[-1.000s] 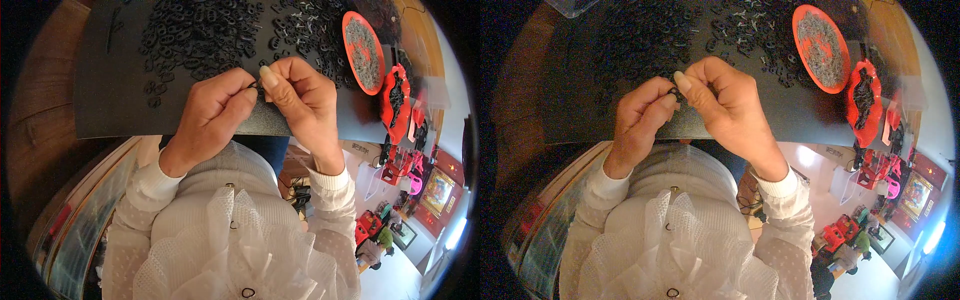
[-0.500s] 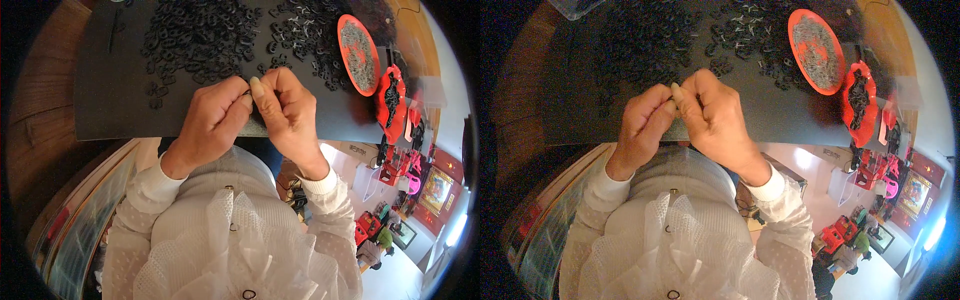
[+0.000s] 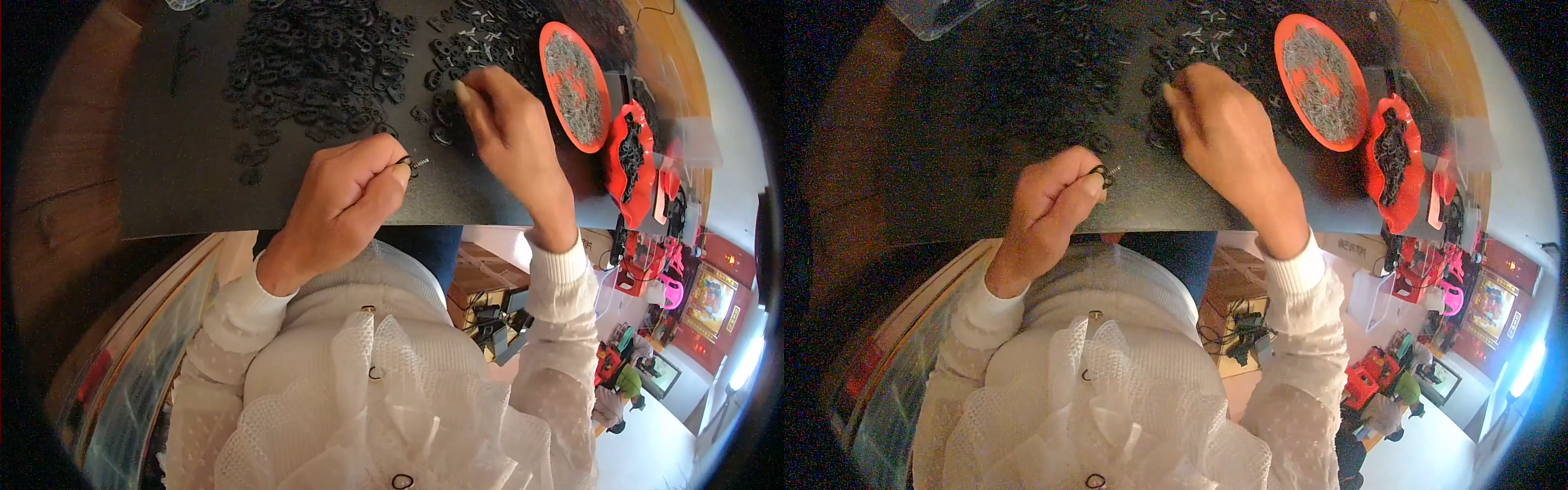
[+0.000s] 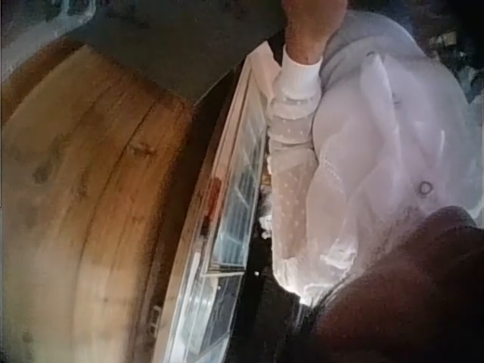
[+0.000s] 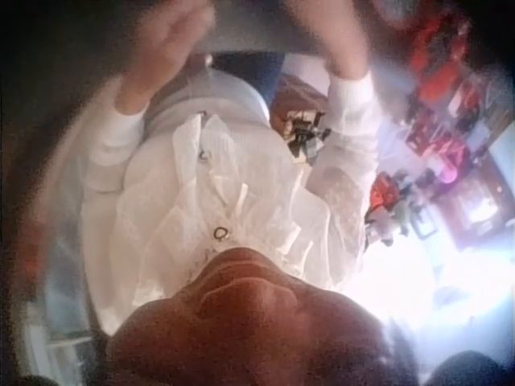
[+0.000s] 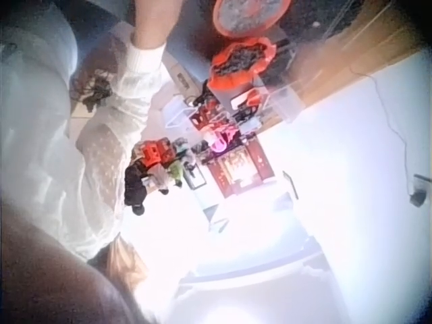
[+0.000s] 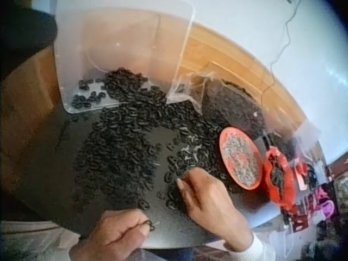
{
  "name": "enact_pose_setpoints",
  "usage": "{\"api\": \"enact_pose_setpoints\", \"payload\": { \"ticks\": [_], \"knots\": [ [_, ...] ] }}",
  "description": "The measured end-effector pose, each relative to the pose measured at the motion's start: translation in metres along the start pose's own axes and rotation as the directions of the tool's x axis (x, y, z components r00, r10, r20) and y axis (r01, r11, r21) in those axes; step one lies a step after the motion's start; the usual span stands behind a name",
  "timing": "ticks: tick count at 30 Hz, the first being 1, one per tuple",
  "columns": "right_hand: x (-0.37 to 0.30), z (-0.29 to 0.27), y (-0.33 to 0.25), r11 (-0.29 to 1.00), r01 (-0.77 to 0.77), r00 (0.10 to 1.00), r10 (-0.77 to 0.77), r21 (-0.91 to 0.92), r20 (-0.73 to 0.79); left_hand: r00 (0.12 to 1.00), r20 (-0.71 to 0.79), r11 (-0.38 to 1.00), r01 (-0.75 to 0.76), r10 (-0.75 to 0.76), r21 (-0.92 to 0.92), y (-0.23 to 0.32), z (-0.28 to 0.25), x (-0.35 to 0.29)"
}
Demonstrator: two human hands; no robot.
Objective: The person assembles plastic cord locks by inserting springs into plastic components and pressing the pieces together by hand, then places the assembled locks into a tray.
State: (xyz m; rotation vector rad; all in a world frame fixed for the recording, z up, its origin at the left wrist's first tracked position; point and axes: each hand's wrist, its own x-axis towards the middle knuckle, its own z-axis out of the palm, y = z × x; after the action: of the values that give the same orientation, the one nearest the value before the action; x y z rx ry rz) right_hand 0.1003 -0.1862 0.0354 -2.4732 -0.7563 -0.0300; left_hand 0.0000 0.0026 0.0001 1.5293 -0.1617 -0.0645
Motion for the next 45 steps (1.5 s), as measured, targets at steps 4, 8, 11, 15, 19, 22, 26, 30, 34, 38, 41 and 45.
{"api": "enact_pose_setpoints", "payload": {
  "ticks": [4,8,11,15,19,22,26,30,34,38,41,45],
  "knots": [
    [0.019,0.018,0.0,0.961,0.054,0.998,-0.043,-0.27,0.046,1.0,-0.006,1.0,0.014,-0.014,-0.019,0.0,0.0,0.0],
    [0.026,0.026,-0.003,0.945,0.071,0.993,-0.038,-0.319,0.109,1.0,-0.016,0.999,-0.001,0.0,-0.045,0.0,-0.001,0.001],
    [0.025,0.018,-0.001,0.965,0.08,0.989,-0.046,-0.248,0.141,0.998,-0.018,0.998,-0.059,0.059,-0.001,-0.004,-0.002,0.001],
    [0.025,0.01,0.002,0.977,0.156,0.983,-0.139,-0.146,0.119,0.996,-0.019,0.996,-0.091,0.091,0.015,-0.004,-0.003,0.0],
    [0.031,0.015,0.005,0.97,0.179,0.978,-0.159,-0.163,0.132,0.995,-0.026,0.995,-0.095,0.095,0.004,-0.005,-0.001,0.002],
    [0.037,0.02,0.006,0.958,0.193,0.973,-0.16,-0.213,0.165,0.996,-0.018,0.996,-0.082,0.082,0.024,-0.004,-0.002,0.001],
    [0.042,0.016,0.001,0.966,0.175,0.961,-0.126,-0.191,0.246,0.997,-0.02,0.997,-0.07,0.071,0.023,-0.001,-0.003,0.001],
    [0.041,0.024,0.004,0.919,0.341,0.937,-0.316,-0.195,0.149,1.0,-0.021,1.0,-0.011,0.011,-0.027,0.001,-0.001,0.0],
    [0.029,0.014,-0.013,0.974,0.214,0.959,-0.223,0.069,0.177,0.998,-0.029,0.998,-0.057,0.058,0.023,-0.005,-0.002,-0.001],
    [-0.004,0.016,-0.04,0.719,-0.243,0.956,0.064,0.651,0.286,0.993,-0.031,0.992,-0.114,0.113,-0.051,-0.006,0.001,-0.001],
    [-0.01,0.015,-0.047,0.512,-0.262,0.962,0.073,0.818,0.263,0.994,-0.03,0.99,-0.105,0.103,-0.091,-0.002,0.001,-0.003],
    [-0.01,0.012,-0.045,0.43,-0.36,0.93,0.092,0.828,0.356,0.99,0.068,0.991,-0.121,0.125,-0.061,-0.002,-0.003,-0.002]
  ]
}}
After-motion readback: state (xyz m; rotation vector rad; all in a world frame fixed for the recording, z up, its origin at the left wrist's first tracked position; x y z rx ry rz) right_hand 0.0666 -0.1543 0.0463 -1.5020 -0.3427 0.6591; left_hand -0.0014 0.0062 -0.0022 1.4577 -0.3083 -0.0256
